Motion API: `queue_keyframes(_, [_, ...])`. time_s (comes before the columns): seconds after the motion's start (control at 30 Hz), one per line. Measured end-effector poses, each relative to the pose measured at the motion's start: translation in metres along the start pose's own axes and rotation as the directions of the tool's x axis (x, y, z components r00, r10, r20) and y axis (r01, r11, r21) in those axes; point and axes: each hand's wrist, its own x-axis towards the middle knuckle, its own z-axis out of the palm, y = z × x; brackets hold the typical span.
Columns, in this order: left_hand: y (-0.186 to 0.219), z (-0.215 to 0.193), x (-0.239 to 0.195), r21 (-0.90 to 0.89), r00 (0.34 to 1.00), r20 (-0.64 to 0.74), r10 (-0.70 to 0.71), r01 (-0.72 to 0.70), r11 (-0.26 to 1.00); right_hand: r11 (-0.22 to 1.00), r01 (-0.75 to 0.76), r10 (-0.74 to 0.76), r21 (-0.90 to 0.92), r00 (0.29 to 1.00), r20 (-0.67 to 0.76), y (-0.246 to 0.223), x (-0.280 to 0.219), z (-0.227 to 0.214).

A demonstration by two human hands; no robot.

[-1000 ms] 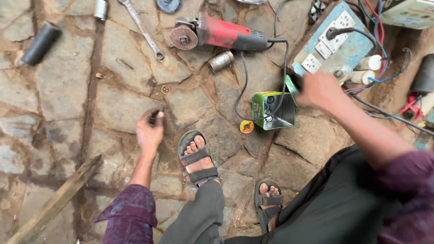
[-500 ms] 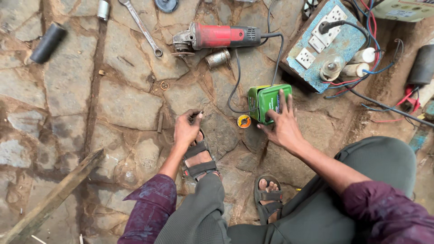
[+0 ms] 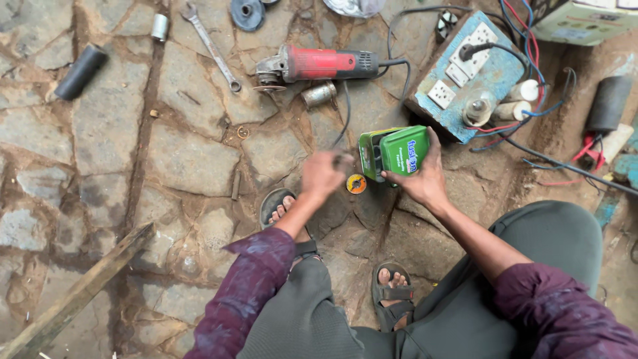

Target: The person cleans and reassembles mechanical components on the ground, using an angle grinder and pliers.

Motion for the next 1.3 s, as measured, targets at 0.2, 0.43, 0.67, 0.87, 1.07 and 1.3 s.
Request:
queue_keyframes(0.2, [-0.021, -0.033, 0.007, 0.108, 0.945, -0.02, -0.325, 0.326, 0.939, 0.927, -0.233, 0.255, -0.293, 0.966, 0.038, -0.024, 0.014, 0.033])
queue_keyframes(0.43, [-0.016, -0.009, -0.02, 0.027, 0.989, 0.143, 0.029, -0.033, 0.999, 0.791, -0.071, 0.131, -0.607, 0.99, 0.056, 0.047, 0.006, 0.006])
queue_keyframes(0.67, [-0.068, -0.042, -0.039, -0.299, 0.949, -0.187, -0.253, 0.191, 0.935, 0.763, -0.119, 0.285, -0.636, 0.944, 0.165, 0.123, 0.021, -0.041])
queue_keyframes(0.87, [-0.169, -0.14, 0.021, 0.231, 0.813, -0.521, -0.259, 0.426, 0.875, 0.395, 0.218, 0.445, -0.893, 0.804, 0.393, 0.017, 0.04, -0.073])
queue_keyframes(1.07, [-0.2, -0.197, 0.11, 0.363, 0.819, -0.553, -0.153, 0.403, 0.84, 0.576, 0.265, 0.166, -0.773, 0.888, 0.428, -0.141, 0.141, -0.046])
queue_keyframes(1.3, [-0.214, -0.187, 0.148, 0.396, 0.771, -0.614, -0.173, 0.49, 0.777, 0.653, 0.681, -0.705, -0.331, 0.706, 0.06, -0.243, 0.463, 0.092])
